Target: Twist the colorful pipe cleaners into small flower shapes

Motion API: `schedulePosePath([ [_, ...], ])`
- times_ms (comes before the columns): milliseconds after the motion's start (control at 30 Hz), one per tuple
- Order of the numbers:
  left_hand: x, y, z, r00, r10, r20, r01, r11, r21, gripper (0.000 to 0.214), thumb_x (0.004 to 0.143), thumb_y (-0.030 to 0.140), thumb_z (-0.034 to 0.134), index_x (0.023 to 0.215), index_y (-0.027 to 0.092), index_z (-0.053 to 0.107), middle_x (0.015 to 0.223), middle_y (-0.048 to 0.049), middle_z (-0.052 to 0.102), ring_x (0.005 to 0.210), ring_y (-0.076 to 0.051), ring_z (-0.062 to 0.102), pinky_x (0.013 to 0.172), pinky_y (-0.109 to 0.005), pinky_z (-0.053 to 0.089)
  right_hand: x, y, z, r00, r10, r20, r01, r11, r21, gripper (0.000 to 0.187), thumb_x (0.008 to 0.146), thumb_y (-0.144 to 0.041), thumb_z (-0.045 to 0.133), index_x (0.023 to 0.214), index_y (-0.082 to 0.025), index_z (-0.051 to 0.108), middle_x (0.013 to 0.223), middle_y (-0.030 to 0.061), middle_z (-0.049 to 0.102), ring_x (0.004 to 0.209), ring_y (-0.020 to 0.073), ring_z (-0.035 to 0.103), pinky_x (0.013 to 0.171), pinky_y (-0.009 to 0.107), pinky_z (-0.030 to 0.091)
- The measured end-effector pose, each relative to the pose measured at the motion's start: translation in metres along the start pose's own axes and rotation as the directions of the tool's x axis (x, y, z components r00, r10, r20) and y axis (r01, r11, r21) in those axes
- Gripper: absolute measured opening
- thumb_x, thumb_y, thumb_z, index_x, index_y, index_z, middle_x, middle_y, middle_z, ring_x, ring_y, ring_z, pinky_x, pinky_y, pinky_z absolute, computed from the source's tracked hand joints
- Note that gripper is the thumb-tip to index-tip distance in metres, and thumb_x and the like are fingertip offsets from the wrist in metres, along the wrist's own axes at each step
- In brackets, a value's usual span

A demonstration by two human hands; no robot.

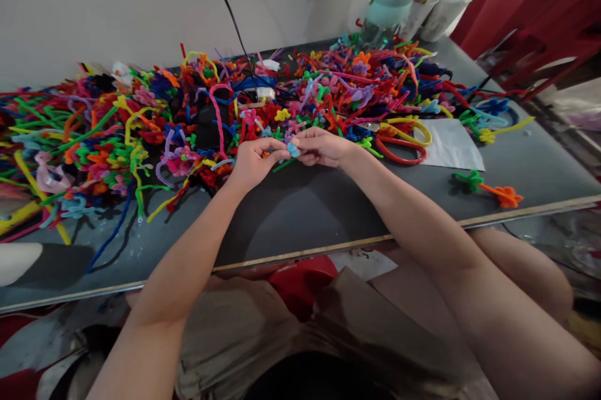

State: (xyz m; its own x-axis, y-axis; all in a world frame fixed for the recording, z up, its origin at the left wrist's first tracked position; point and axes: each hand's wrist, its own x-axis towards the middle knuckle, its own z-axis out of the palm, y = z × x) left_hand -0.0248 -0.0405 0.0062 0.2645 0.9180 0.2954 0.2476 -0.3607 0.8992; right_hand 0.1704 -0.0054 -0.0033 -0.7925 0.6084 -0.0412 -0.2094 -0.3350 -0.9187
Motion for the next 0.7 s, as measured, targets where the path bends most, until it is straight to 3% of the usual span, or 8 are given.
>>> schedulePosePath([
  [133, -0.003, 0.004, 0.003, 1.0, 0.009, 0.003, -0.009, 1.0, -0.005, 0.033, 0.074, 0.05, 0.075, 0.071, 0.017, 0.072, 0.067, -0.0036, 0.07, 0.069, -0.016, 0.065, 0.067, -0.026, 0.052, -0.001, -0.001, 0.003, 0.997, 0.046, 0.055, -0.051, 0.995, 0.084, 0.039, 0.073, -0.043, 0.081, 0.072, -0.014, 0.055, 0.056, -0.009, 0.041, 0.043, 0.001, 0.033, 0.037, 0.013, 0.022],
  [233, -0.001, 0.002, 0.003, 0.999, 0.027, -0.025, -0.027, 0.999, -0.023, 0.035, 0.075, 0.051, 0.074, 0.073, 0.017, 0.072, 0.068, -0.0036, 0.07, 0.066, -0.014, 0.063, 0.064, -0.025, 0.05, 0.001, 0.0, 0.006, 0.997, 0.031, -0.071, -0.025, 0.996, 0.088, 0.034, 0.079, -0.039, 0.076, 0.072, -0.014, 0.054, 0.057, -0.0077, 0.044, 0.043, 0.0015, 0.035, 0.036, 0.013, 0.021],
  [333, 0.003, -0.002, 0.002, 0.998, 0.019, -0.058, -0.021, 0.999, -0.03, 0.033, 0.076, 0.05, 0.073, 0.074, 0.017, 0.072, 0.07, -0.003, 0.071, 0.063, -0.013, 0.06, 0.061, -0.025, 0.048, 0.005, 0.003, 0.009, 0.967, -0.054, -0.249, 0.07, 0.996, 0.056, 0.032, 0.081, -0.038, 0.074, 0.071, -0.015, 0.054, 0.056, -0.0075, 0.045, 0.043, 0.0018, 0.036, 0.035, 0.013, 0.02],
  [400, 0.004, -0.004, 0.001, 0.997, 0.01, -0.075, -0.014, 0.999, -0.05, 0.033, 0.076, 0.05, 0.074, 0.074, 0.018, 0.072, 0.071, -0.0028, 0.071, 0.064, -0.012, 0.06, 0.061, -0.024, 0.048, 0.006, 0.005, 0.009, 0.947, -0.115, -0.3, 0.127, 0.992, 0.023, 0.03, 0.078, -0.038, 0.076, 0.074, -0.015, 0.058, 0.057, -0.0074, 0.047, 0.044, 0.0018, 0.037, 0.035, 0.014, 0.019],
  [567, 0.004, -0.006, 0.004, 0.998, -0.031, -0.05, 0.021, 0.982, -0.188, 0.038, 0.072, 0.056, 0.076, 0.07, 0.018, 0.072, 0.068, -0.0022, 0.069, 0.059, -0.01, 0.057, 0.059, -0.024, 0.047, 0.006, 0.006, 0.009, 0.897, -0.289, -0.335, 0.27, 0.957, -0.102, 0.035, 0.071, -0.045, 0.081, 0.089, -0.018, 0.068, 0.058, -0.0078, 0.052, 0.046, 0.0028, 0.042, 0.037, 0.015, 0.025],
  [700, 0.003, -0.006, 0.004, 0.999, -0.035, -0.008, 0.031, 0.968, -0.247, 0.04, 0.068, 0.059, 0.078, 0.07, 0.019, 0.073, 0.067, -0.0021, 0.069, 0.059, -0.01, 0.058, 0.061, -0.024, 0.049, 0.004, 0.003, 0.011, 0.865, -0.383, -0.323, 0.313, 0.916, -0.249, 0.04, 0.065, -0.051, 0.083, 0.081, -0.017, 0.07, 0.055, -0.0055, 0.055, 0.046, 0.0042, 0.045, 0.038, 0.017, 0.03],
])
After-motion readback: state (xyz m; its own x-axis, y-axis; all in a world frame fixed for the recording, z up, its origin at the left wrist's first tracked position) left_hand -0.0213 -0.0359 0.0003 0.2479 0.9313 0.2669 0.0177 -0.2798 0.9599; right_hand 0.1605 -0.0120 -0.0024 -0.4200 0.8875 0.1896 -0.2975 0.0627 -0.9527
